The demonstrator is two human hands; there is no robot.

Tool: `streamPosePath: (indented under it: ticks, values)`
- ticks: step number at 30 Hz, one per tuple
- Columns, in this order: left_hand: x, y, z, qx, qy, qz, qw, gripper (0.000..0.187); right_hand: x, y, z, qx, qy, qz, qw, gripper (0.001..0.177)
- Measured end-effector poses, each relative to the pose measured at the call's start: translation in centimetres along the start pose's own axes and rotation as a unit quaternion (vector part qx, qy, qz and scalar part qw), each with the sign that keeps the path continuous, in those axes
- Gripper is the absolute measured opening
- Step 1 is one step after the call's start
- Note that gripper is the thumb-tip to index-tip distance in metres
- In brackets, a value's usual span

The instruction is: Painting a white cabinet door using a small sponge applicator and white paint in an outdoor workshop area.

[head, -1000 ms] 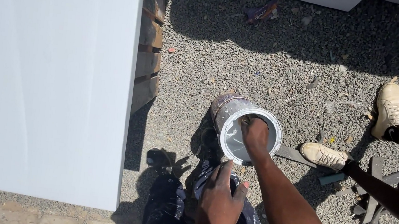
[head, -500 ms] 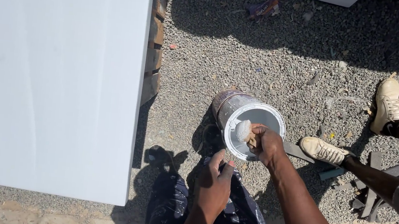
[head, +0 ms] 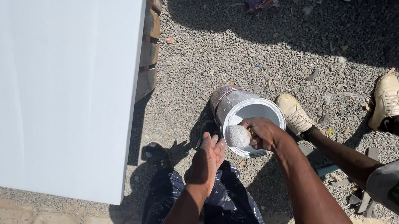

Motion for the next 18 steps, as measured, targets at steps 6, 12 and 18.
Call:
streamPosePath:
  ticks: [6,12,18]
  values:
    - [0.6,-0.2,0.1,-0.037,0.022,0.021,0.999,0.084,1.4,0.0,-0.8,-0.01,0.029,0.007,0.999,0.013]
    - [0.1,0.1,0.7,-0.041,0.019,0.014,0.999,0.084,-0.5,1.9,-2.9,-0.06,0.031,-0.006,0.998,0.02]
    - [0.7,-1.0,-0.5,-0.043,0.01,0.014,0.999,0.084,0.5,-0.4,-0.1,0.023,0.105,0.031,0.994,0.019]
Point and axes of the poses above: each hand's wrist, its own y-axis away from the middle knuckle, its own x-axis out of the back of the hand, z = x × y, the point moved 9 cm from there along -y, towards the middle knuckle, and after that the axes turned 15 degrees about x, right-handed, at the moved point
